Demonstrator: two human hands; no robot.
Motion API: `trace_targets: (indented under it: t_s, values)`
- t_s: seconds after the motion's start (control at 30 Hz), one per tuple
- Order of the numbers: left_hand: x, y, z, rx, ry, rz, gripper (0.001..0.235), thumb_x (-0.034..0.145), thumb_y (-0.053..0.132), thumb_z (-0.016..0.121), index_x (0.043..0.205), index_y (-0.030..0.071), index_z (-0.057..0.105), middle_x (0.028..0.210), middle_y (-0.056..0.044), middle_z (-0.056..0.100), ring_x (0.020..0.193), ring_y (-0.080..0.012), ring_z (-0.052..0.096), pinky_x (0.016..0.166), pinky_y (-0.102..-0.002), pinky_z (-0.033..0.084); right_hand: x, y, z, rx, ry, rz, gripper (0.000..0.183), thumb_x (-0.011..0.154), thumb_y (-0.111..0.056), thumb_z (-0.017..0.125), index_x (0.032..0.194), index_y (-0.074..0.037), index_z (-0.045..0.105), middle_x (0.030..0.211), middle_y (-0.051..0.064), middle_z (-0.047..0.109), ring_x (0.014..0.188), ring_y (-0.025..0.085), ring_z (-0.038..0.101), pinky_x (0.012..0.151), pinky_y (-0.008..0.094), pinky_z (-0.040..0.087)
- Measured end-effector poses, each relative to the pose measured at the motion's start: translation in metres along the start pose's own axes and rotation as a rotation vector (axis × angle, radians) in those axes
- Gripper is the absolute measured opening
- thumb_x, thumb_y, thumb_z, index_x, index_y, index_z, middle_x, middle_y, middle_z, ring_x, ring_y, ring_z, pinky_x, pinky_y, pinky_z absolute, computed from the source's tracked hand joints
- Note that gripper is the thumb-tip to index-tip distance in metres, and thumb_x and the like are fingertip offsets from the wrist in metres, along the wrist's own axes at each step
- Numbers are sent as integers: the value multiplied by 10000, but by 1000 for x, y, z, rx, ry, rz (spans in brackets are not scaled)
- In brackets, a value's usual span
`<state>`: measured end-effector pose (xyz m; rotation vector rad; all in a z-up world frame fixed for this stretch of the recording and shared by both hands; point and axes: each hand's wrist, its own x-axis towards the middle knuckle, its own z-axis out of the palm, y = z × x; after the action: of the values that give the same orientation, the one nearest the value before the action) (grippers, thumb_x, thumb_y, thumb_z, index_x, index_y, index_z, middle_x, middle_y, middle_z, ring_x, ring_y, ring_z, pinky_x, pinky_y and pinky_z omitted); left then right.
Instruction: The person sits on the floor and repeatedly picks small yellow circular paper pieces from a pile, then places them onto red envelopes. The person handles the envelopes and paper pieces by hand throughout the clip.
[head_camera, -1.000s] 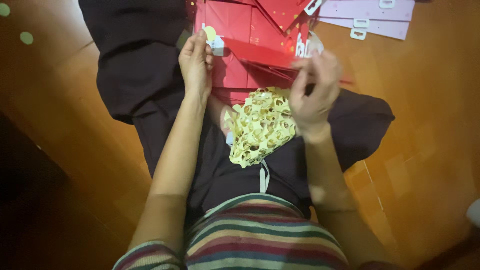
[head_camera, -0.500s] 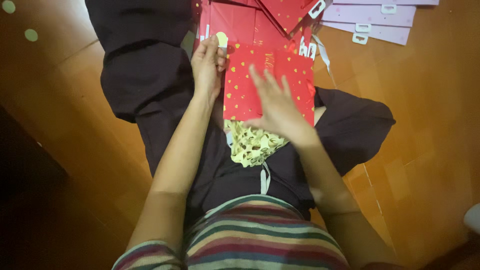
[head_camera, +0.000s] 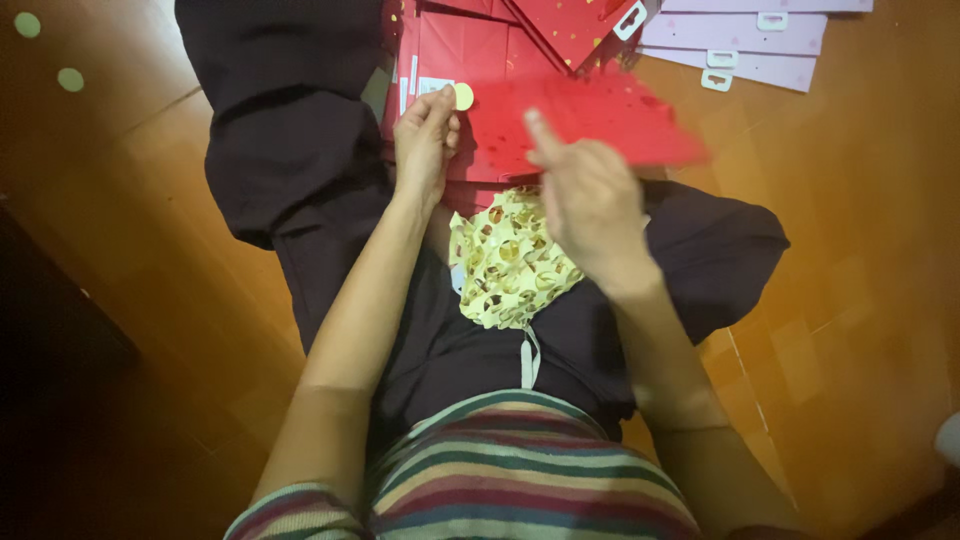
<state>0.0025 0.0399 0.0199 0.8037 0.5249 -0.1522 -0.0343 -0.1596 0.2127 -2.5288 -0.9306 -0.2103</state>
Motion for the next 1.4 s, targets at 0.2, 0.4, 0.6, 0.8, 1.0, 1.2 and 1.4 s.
trace_targets:
  t_s: [0.2,0.4,0.6,0.8,1.0,1.2,1.4]
  values:
    - [5,-8,-2,34,-19,23,197,1025,260,695,947,83,661,699,44,580,540,-31,474,468,-184,356,36,8,-24,27,49,130,654,1033,83,606,1607,-66,333,1064,97,643,1028,273,605,1063,418,450]
    - [-5,-4,0,109,56,171,189,1031,262,670,947,94,646,702,56,575,552,-17,464,472,-180,339,75,46,46,86,189,105,721,930,25,695,1555,-25,339,1340,143,607,1285,337,562,1175,455,360]
    - [-1,-6,8,270,-51,208,184,1043,247,656,969,79,648,694,47,591,536,-19,459,467,-195,342,14,89,119,809,220,560,595,838,146,470,1409,-15,500,1346,104,604,1276,225,620,1126,344,496]
    - [-8,-21,20,451,-121,138,179,1013,225,681,968,53,689,691,34,633,534,-17,504,468,-187,355,-28,143,140,1029,192,946,374,865,125,509,1181,-31,636,1138,39,649,980,113,595,821,241,477]
    - [-9,-22,20,589,-149,140,176,1012,214,674,960,46,686,673,28,633,514,-12,498,444,-196,344,-27,153,135,1083,142,970,228,925,30,528,1100,-26,663,1060,37,671,865,90,596,735,225,519]
    - [-9,-19,22,670,-152,172,171,1021,203,668,951,48,688,651,29,635,513,-16,512,456,-201,370,-32,152,130,996,93,985,246,917,24,518,1096,-8,683,1115,37,624,892,103,641,727,248,557]
    - [-11,-15,27,686,-122,141,170,1010,195,674,944,40,700,648,29,627,508,-19,488,449,-211,344,-28,150,129,891,48,976,260,902,31,533,1096,-7,704,1186,68,574,936,117,643,752,254,576]
